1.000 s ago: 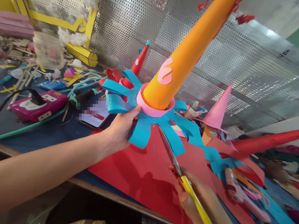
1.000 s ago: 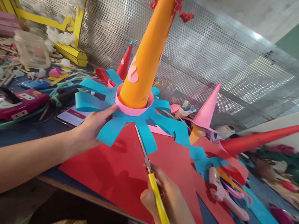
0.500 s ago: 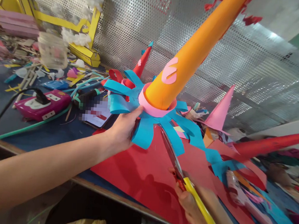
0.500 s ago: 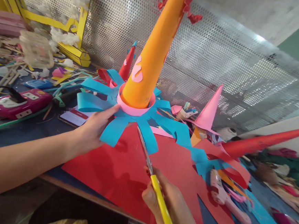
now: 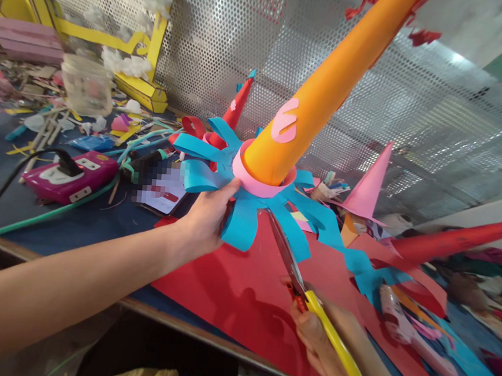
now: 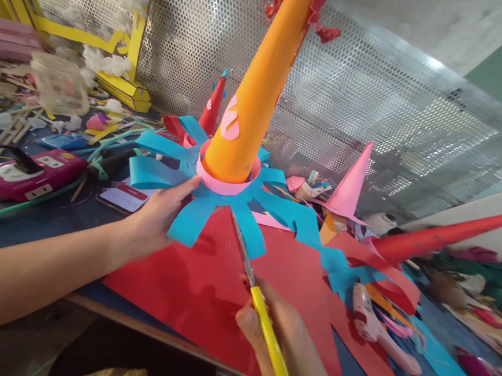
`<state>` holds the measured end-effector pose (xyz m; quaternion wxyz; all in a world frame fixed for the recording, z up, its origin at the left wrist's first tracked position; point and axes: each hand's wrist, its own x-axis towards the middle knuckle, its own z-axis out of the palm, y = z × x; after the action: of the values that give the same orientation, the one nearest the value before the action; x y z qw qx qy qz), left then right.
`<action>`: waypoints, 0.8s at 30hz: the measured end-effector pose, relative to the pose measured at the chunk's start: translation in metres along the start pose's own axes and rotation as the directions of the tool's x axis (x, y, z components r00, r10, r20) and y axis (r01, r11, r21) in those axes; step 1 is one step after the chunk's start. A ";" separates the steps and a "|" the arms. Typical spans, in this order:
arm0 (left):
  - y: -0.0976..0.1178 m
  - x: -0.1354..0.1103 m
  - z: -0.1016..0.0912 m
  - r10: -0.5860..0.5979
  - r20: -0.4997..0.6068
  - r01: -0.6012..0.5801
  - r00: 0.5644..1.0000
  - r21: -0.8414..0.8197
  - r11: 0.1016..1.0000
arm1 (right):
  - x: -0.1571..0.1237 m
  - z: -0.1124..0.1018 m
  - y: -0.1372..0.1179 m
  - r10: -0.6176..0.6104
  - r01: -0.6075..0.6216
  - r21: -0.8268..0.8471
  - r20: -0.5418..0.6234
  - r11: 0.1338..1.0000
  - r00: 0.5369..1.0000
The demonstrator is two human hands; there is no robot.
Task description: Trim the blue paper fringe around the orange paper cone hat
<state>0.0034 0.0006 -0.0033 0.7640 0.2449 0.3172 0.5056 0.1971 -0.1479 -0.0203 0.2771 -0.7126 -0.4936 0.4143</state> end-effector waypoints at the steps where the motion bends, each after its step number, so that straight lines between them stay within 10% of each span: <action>1: 0.000 0.000 0.000 -0.001 0.001 0.001 1.000 0.000 1.000 | 0.000 0.000 0.000 -0.002 0.002 -0.003 -0.005 1.000 1.000; 24: 0.000 -0.001 0.004 0.008 -0.016 -0.008 1.000 -0.007 1.000 | 0.001 -0.002 -0.004 -0.011 0.004 -0.134 -0.050 0.991 0.999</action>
<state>0.0062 -0.0005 -0.0005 0.7602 0.2393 0.3205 0.5119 0.1972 -0.1451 -0.0160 0.2426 -0.7381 -0.5159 0.3609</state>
